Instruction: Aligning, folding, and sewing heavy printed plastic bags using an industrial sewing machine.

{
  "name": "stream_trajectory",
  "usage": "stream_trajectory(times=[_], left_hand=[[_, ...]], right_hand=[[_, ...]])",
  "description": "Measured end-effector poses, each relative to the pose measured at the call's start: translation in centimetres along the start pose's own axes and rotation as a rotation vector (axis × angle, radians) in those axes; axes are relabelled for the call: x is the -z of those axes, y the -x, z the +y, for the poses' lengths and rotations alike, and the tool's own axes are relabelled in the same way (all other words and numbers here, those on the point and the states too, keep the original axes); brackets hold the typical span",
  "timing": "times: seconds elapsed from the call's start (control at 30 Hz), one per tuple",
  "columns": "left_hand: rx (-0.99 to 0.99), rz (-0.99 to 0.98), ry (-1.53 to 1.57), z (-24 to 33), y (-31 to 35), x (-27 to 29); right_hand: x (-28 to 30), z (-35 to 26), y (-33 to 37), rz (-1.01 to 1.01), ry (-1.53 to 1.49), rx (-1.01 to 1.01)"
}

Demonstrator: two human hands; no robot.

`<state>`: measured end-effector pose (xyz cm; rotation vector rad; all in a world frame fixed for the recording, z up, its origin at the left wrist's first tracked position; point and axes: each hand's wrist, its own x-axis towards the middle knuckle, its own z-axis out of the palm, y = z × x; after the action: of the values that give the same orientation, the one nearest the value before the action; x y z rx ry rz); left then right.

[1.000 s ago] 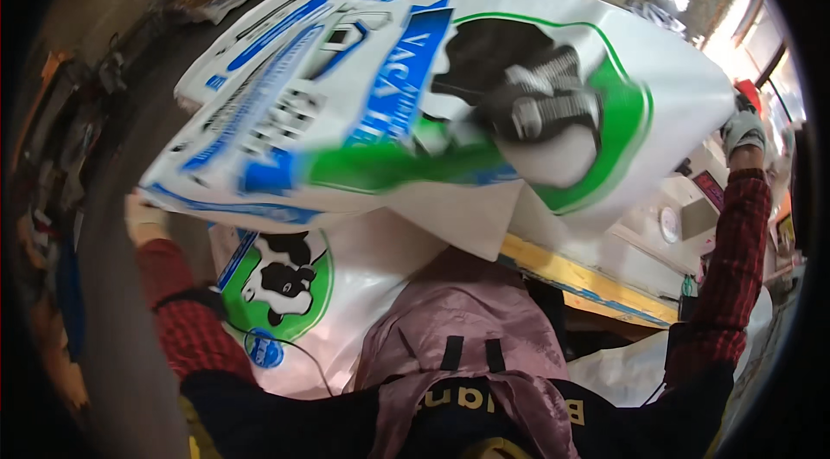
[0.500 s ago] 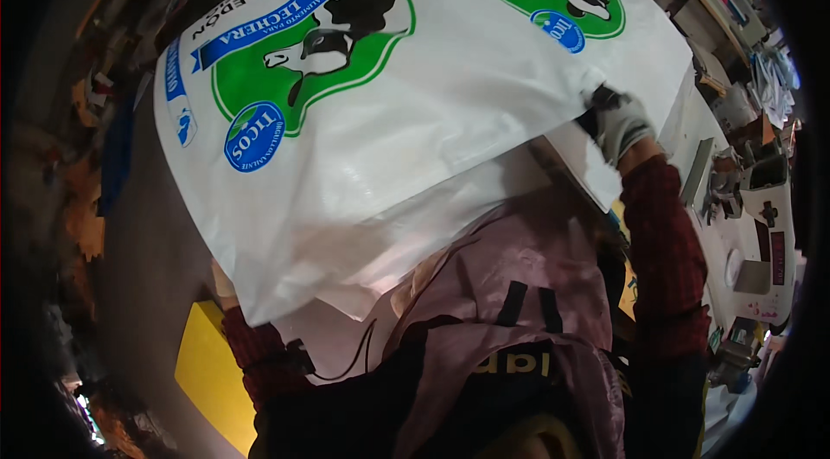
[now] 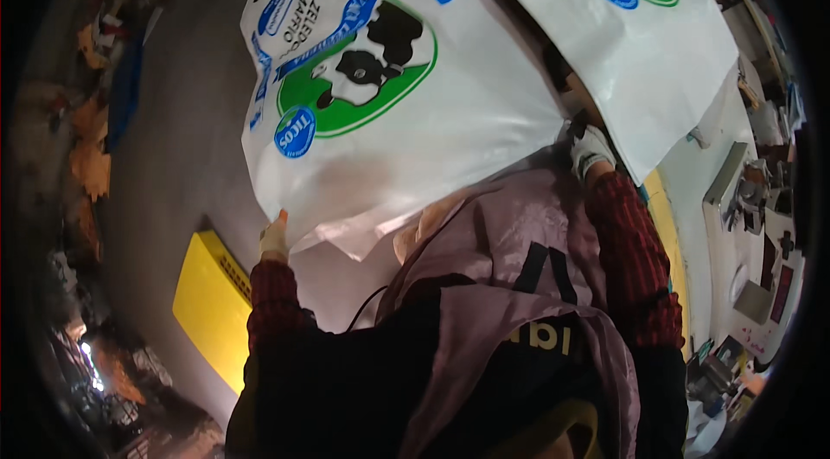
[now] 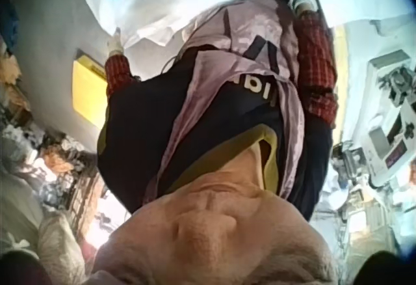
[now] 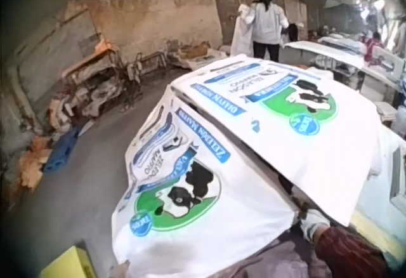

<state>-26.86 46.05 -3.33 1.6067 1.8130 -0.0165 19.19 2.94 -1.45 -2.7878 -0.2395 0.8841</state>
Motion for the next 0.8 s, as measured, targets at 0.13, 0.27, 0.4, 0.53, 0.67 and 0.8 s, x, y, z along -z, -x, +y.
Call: stream_trajectory(times=[0.13,0.27,0.4,0.53,0.67,0.8], left_hand=[[0.243,0.134,-0.106,-0.9,3.6,-2.6],[0.194,0.038,0.283,0.3,9.6,-5.8],[-0.601,0.123,-0.233,-6.0,9.7,-8.8],[-0.544,0.16,0.144,-9.9,7.7,-6.8],[-0.913,0.369,-0.739,-7.0,9.9,-5.2],[-0.782,0.104,-1.191,-7.2,9.7,-5.7]], right_hand=[[-1.8,0.5,-2.0,0.166,0.024,0.1],[-6.7,5.7,-8.5,0.051,-0.139,-0.003],[-9.4,8.6,-12.4,-0.032,-0.295,-0.13],[-7.2,4.1,-10.1,0.127,-0.214,-0.112],[-6.7,4.3,-9.6,0.251,-0.195,-0.191],[-6.8,3.2,-8.4,0.282,-0.215,-0.212]])
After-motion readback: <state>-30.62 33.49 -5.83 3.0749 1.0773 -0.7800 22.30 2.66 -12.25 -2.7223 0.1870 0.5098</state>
